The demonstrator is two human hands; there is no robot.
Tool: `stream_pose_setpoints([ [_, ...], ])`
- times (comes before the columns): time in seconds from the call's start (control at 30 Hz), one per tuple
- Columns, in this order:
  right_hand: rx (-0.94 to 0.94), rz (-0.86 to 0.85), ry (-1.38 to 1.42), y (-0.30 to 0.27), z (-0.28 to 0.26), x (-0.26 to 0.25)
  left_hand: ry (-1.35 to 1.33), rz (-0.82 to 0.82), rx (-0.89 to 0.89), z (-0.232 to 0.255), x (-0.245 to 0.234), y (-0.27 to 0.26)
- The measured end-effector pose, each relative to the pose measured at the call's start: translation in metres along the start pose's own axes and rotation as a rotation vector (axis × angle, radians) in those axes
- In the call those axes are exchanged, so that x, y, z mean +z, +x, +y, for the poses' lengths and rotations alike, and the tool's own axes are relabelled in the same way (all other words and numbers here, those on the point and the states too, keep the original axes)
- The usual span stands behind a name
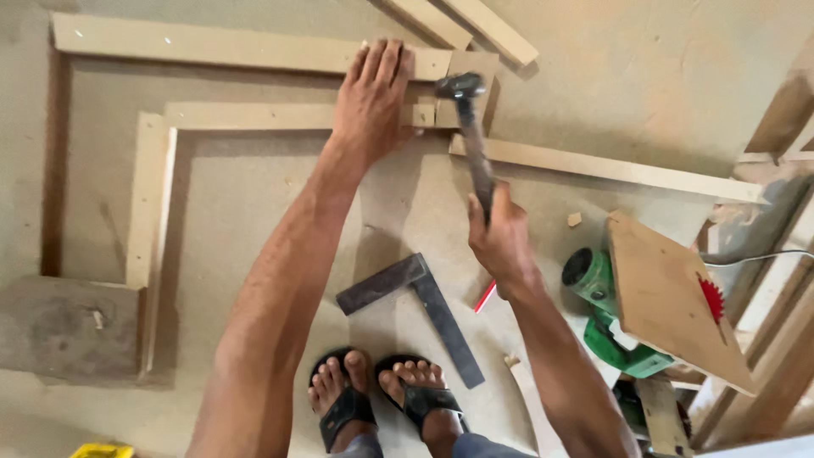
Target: The person marks a wood board using a pencil and a square, cuts the wood with a circular saw, and hammers nails into pieces of wood to assemble a frame.
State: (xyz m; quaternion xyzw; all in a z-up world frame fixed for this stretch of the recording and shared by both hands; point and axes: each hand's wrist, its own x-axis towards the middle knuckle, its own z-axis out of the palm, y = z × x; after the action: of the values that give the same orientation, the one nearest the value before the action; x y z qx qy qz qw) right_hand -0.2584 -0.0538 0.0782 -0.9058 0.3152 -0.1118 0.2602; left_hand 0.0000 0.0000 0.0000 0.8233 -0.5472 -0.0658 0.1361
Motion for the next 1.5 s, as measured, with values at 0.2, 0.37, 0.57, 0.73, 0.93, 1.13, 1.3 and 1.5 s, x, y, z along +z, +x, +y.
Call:
stream_pose_setpoints([
  [0.2,-0.198,0.216,-0.104,-0.04,0.007,-0.011,-0.01,0.002,-0.019,0.001,0.004,0.004],
  [0.37,-0.021,0.008,-0.009,-0.008,0.035,0.025,0.033,-0.054,-0.019,-0.002,0.006,0.002],
  [0.57,0.13,0.098,0.144,-0.023,0.01,-0.03,0.088,-0.08,-0.023,0.007,-0.003,0.001],
  [0.73,-0.023,0.198,0.06,-0.023,-0.007,-0.025,0.101,-0.066,-0.054,0.012,0.007,0.005],
  [0.93,-0.107,0.014,-0.03,0.006,0.021,0.02,0.047,-0.023,-0.046,0.004,0.018,0.002],
  [1.13,0.149,0.134,0.267,-0.032,-0.002,-0.001,0.043,0.06,0.018,0.012,0.024,-0.057],
  [1.3,-0.169,0.064,-0.146,-0.002,-0.001,0.013,0.138,0.118,0.122,0.027,0.023,-0.118],
  [1.5,0.091,0.227,0.31,-0.036,0.008,0.008,0.053,0.095,0.101,0.032,0.006,-0.128],
])
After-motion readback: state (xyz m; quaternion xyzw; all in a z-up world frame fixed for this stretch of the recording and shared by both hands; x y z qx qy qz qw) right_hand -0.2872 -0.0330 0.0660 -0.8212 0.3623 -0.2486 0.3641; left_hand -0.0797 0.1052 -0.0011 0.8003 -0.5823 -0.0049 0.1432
